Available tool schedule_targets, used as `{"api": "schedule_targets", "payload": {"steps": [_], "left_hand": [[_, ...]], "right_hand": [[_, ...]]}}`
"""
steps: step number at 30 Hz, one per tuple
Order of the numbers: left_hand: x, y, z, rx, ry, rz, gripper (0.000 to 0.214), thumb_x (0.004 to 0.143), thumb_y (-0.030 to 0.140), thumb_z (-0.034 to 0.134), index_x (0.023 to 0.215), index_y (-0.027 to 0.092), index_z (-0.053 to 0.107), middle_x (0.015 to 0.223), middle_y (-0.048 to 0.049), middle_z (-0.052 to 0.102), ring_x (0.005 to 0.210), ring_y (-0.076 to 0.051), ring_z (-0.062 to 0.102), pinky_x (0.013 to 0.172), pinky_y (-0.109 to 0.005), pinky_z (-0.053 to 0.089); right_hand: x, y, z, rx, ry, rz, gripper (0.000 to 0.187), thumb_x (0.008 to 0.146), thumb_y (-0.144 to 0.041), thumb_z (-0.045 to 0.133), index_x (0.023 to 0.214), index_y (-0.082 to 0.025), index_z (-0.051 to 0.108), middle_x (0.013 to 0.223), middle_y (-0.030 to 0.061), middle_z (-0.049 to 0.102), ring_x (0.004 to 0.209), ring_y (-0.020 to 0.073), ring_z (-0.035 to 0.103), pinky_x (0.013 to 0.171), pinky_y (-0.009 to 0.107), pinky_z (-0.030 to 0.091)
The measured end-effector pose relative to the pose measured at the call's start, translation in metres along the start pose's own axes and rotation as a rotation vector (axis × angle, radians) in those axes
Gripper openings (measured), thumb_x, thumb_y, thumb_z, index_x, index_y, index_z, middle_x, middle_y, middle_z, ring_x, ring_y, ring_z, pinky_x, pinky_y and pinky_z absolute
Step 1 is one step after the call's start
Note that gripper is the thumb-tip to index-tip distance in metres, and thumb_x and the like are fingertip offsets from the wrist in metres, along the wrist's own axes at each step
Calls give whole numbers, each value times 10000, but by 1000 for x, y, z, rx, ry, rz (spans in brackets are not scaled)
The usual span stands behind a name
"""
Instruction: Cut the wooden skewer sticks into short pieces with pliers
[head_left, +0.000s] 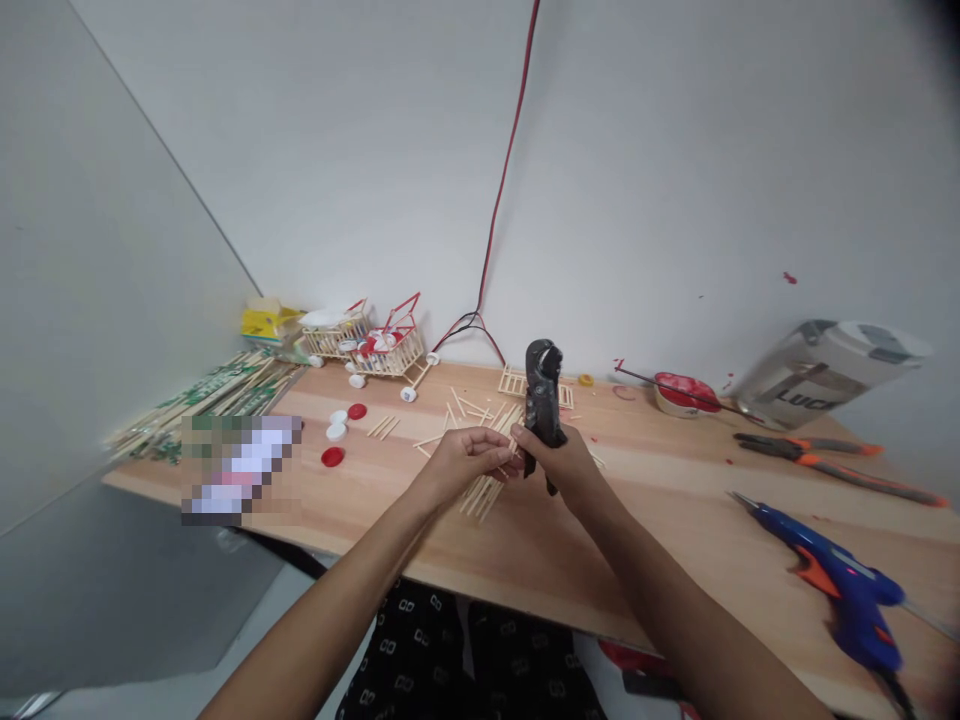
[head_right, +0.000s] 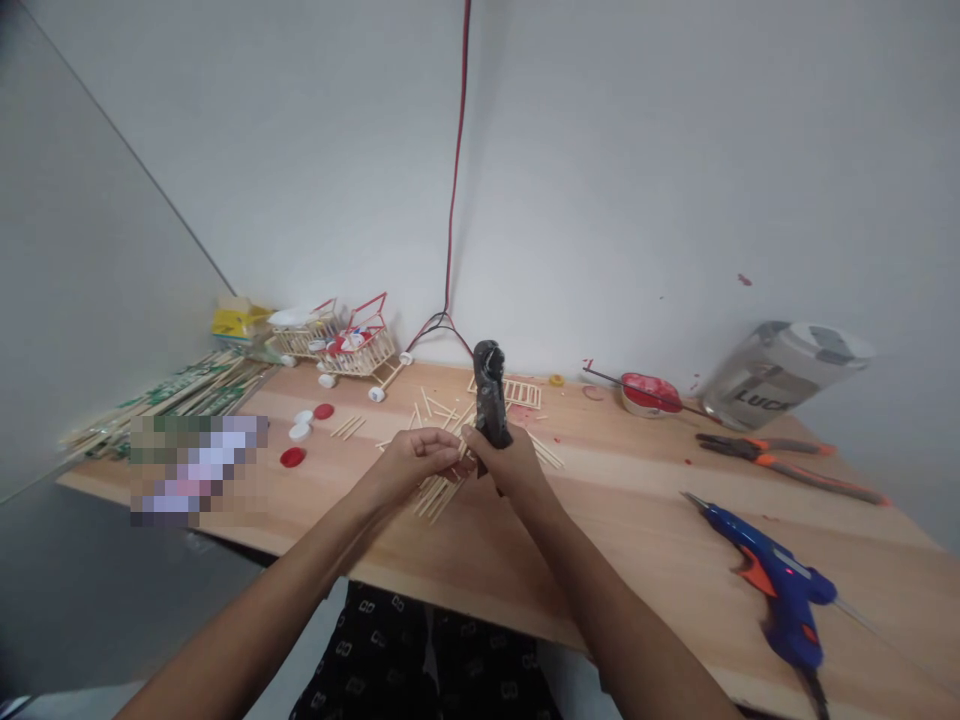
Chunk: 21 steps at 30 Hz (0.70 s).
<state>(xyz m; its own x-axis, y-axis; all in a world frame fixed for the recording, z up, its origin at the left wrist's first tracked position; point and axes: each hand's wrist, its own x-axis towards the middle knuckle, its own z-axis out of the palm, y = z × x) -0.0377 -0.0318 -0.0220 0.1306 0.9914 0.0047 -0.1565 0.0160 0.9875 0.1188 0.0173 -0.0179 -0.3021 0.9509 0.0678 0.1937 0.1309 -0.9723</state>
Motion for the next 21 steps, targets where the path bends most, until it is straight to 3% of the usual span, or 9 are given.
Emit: {"api": "schedule_targets", "payload": {"steps": [3, 7, 10, 16, 21], "left_hand": [[-7, 3, 0, 155, 37, 82, 300, 674, 326, 739, 884, 125, 665, 873, -92, 719, 798, -185, 666, 727, -279, 492], [-15, 6, 6, 510, 143, 214, 148, 729, 322, 689, 749, 177, 711, 730, -23, 708, 721, -161, 636, 710, -251, 461], [-18, 8, 8, 609, 166, 295, 160, 772, 332, 647, 719, 199, 719, 702, -6, 700, 686, -151, 619, 680, -236, 444], [-18, 9, 8, 545, 110, 254, 170, 777, 336, 641, 743, 184, 708, 739, -20, 705, 719, -156, 634, 693, -238, 456], [-8, 6, 11, 284, 117, 148, 264, 712, 348, 706, 871, 142, 662, 836, -73, 712, 781, -178, 661, 708, -260, 491]], "right_hand": [[-1, -1, -2, 154, -64, 21, 384, 715, -528, 635, 622, -164, 554, 569, 26, 587, 516, 143, 551, 483, 246, 440], [-2, -1, -1, 237, -122, 30, 378, 698, -528, 655, 636, -168, 557, 574, 16, 570, 527, 136, 536, 483, 243, 453], [-4, -4, 0, 236, -132, 8, 371, 692, -514, 664, 638, -162, 560, 587, 12, 567, 541, 127, 536, 492, 230, 451], [-6, -6, -1, 174, -121, -20, 368, 721, -511, 635, 620, -166, 557, 568, 13, 569, 530, 129, 534, 493, 235, 449], [-3, -1, -1, 0, -25, -9, 368, 720, -511, 624, 627, -159, 574, 547, 25, 587, 513, 144, 544, 473, 243, 421]]}}
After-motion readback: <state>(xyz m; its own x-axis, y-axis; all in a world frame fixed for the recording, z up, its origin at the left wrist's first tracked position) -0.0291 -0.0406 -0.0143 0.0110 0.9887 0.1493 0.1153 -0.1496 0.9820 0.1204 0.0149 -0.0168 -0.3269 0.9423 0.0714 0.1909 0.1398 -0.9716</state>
